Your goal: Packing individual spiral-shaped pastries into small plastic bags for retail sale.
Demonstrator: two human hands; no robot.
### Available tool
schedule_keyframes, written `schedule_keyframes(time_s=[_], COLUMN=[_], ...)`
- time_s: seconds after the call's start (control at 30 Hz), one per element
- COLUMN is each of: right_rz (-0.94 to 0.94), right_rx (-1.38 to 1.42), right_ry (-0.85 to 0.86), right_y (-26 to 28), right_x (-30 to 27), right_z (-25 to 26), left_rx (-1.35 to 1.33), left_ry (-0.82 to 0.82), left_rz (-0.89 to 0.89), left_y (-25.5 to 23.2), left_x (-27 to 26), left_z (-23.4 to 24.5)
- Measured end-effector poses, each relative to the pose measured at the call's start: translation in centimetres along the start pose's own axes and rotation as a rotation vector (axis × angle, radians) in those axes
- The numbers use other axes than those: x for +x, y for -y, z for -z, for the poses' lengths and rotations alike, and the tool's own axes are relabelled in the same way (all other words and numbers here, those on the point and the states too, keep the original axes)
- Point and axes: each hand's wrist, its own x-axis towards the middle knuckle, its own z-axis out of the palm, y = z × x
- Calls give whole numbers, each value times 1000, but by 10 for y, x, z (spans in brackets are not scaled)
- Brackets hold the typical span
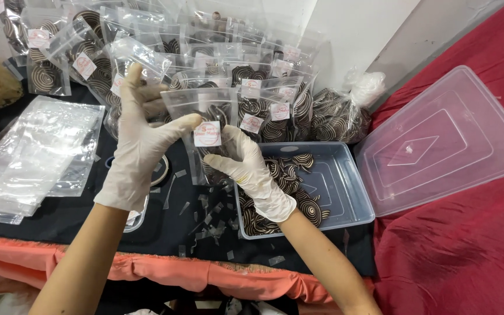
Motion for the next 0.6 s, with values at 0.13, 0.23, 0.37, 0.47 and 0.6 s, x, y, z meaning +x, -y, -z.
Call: schedule_keyframes(time_s=[0.13,0.23,0.37,0.47,0.6], right_rz=[68,-5,19,-14,1], right_rx=[-83,-233,-616,-692,-811], right_ry=[3,-121,-124,-189,-341], right_y=[1,2,14,38,66], right_x=[6,5,0,-5,-8], right_z=[10,19,23,34,66], left_rx=[-139,-75,-104,-205,-263], left_ry=[216,154,3,-40,-29], left_rz=[530,349,250,171,103], left_y=[-14,30,4,1,5], left_x=[-17,-14,0,16,31], left_z=[-15,-24,-31,-40,-56])
